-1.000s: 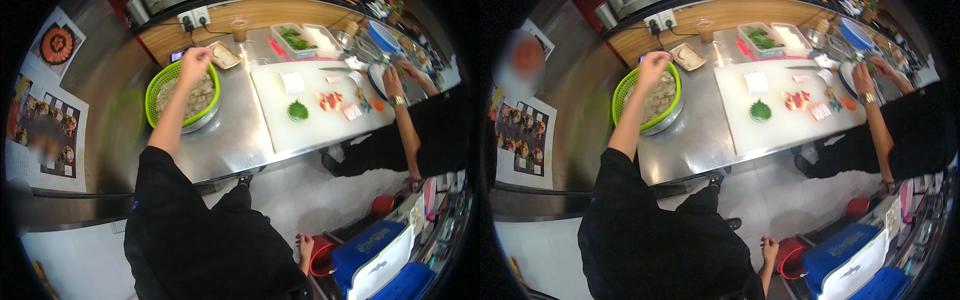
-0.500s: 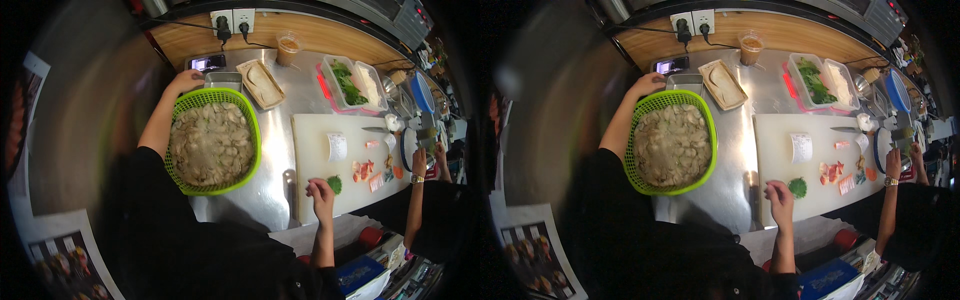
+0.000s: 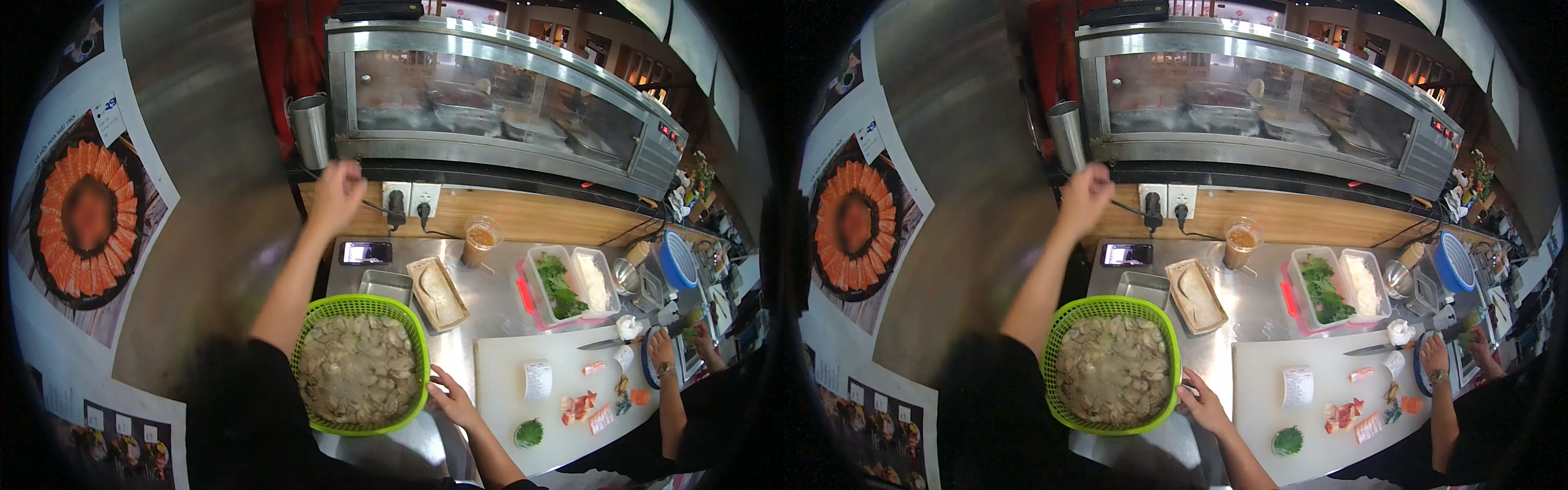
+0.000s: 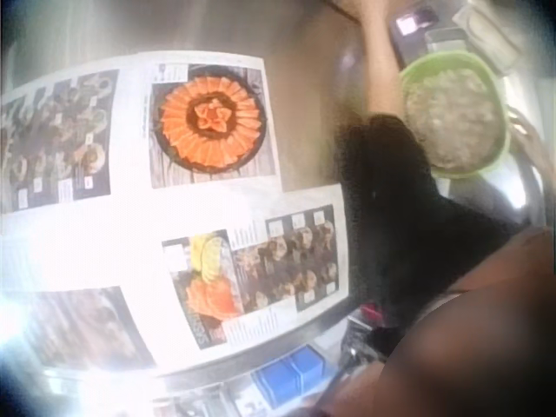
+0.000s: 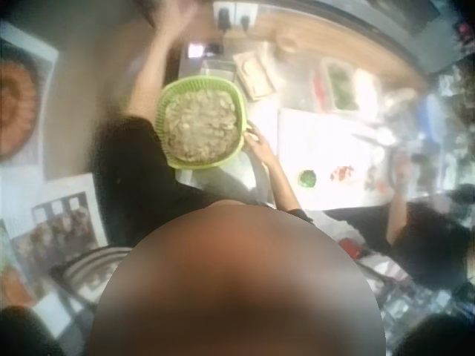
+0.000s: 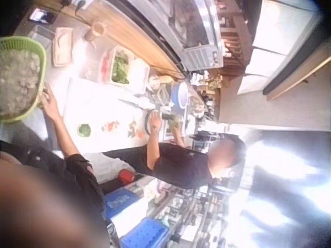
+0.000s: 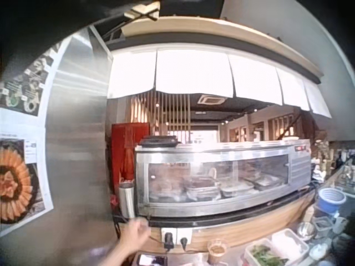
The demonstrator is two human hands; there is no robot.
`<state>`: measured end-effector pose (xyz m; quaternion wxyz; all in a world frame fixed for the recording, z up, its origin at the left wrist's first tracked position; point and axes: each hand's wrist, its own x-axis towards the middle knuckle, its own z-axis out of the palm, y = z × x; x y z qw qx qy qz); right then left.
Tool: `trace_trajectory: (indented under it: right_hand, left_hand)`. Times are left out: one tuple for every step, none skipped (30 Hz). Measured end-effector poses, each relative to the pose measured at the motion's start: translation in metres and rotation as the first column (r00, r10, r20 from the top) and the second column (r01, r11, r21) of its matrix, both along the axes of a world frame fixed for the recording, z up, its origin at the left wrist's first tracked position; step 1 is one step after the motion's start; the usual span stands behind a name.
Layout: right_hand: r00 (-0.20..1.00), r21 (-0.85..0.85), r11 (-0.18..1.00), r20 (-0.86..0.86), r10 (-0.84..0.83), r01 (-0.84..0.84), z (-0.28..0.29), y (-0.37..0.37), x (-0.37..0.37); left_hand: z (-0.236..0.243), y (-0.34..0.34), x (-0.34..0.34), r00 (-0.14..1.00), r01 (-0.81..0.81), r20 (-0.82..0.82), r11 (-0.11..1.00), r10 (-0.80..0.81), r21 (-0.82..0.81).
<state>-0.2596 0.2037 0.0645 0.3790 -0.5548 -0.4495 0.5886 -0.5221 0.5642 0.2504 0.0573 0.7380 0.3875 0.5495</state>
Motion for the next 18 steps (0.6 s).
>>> trace_trajectory:
  right_hand:
    - [1.000, -0.041, 0.999, -0.019, 0.014, -0.015, 0.003, -0.008, 0.006]
    - [0.999, -0.083, 0.996, -0.043, 0.031, -0.034, 0.007, -0.015, 0.013]
    - [0.998, -0.069, 0.997, -0.051, 0.034, -0.037, 0.012, -0.024, 0.021]
    - [0.997, -0.053, 0.998, -0.064, 0.039, -0.042, 0.017, -0.034, 0.028]
    - [0.996, -0.035, 0.998, -0.082, 0.040, -0.043, 0.023, -0.043, 0.035]
    - [0.997, -0.040, 0.999, -0.076, 0.010, -0.013, 0.028, -0.052, 0.042]
    - [0.995, -0.006, 1.000, -0.102, -0.013, 0.013, 0.033, -0.061, 0.047]
    - [0.990, 0.025, 0.999, -0.131, -0.042, 0.045, 0.039, -0.069, 0.053]
    - [0.986, 0.019, 0.996, -0.142, -0.082, 0.086, 0.044, -0.077, 0.059]
    - [0.976, 0.037, 0.995, -0.197, -0.089, 0.098, 0.049, -0.082, 0.065]
    - [0.965, 0.017, 0.993, -0.242, -0.106, 0.113, 0.054, -0.085, 0.071]
    - [0.969, -0.018, 0.986, -0.179, -0.168, 0.167, 0.060, -0.092, 0.073]
    - [0.971, 0.027, 0.986, -0.182, -0.156, 0.163, 0.063, -0.090, 0.080]
    - [0.971, 0.058, 0.985, -0.189, -0.148, 0.162, 0.066, -0.088, 0.083]
    - [0.969, 0.077, 0.983, -0.200, -0.146, 0.164, 0.067, -0.085, 0.086]
    - [0.959, 0.091, 0.982, -0.247, -0.138, 0.165, 0.067, -0.078, 0.088]
    - [0.941, 0.026, 0.981, -0.288, -0.176, 0.192, 0.067, -0.074, 0.089]
    - [0.949, 0.034, 0.987, -0.280, -0.142, 0.158, 0.065, -0.065, 0.091]
  left_hand:
    - [0.052, 0.008, 0.009, 0.993, -0.042, -0.096, 0.976, 0.064, 0.213]
    - [0.104, 0.018, 0.019, 0.971, -0.097, -0.166, 0.915, 0.174, 0.391]
    - [0.157, 0.029, 0.027, 0.934, -0.111, -0.218, 0.807, 0.285, 0.581]
    - [0.200, 0.037, 0.038, 0.847, -0.237, -0.214, 0.705, 0.487, 0.668]
    - [0.240, 0.044, 0.043, 0.753, -0.308, -0.287, 0.702, 0.593, 0.643]
    - [0.274, 0.050, 0.050, 0.693, -0.400, -0.355, 0.744, 0.628, 0.534]
    - [0.295, 0.054, 0.057, 0.645, -0.464, -0.392, 0.744, 0.656, 0.481]
    - [0.304, 0.056, 0.066, 0.637, -0.487, -0.406, 0.750, 0.655, 0.448]
    - [0.309, 0.058, 0.076, 0.632, -0.511, -0.416, 0.755, 0.654, 0.410]
    - [0.311, 0.060, 0.083, 0.587, -0.534, -0.473, 0.753, 0.658, 0.385]
    - [0.309, 0.063, 0.090, 0.586, -0.554, -0.488, 0.759, 0.647, 0.341]
    - [0.307, 0.067, 0.096, 0.585, -0.571, -0.508, 0.766, 0.632, 0.296]
    - [0.303, 0.073, 0.104, 0.584, -0.584, -0.531, 0.772, 0.614, 0.251]
    - [0.299, 0.080, 0.104, 0.569, -0.597, -0.535, 0.761, 0.624, 0.253]
    - [0.294, 0.089, 0.104, 0.553, -0.583, -0.508, 0.742, 0.661, 0.331]
    - [0.298, 0.098, 0.100, 0.639, -0.510, -0.518, 0.817, 0.569, 0.269]
    - [0.294, 0.107, 0.098, 0.614, -0.543, -0.408, 0.737, 0.675, 0.403]
    - [0.293, 0.114, 0.093, 0.578, -0.514, -0.411, 0.706, 0.705, 0.488]
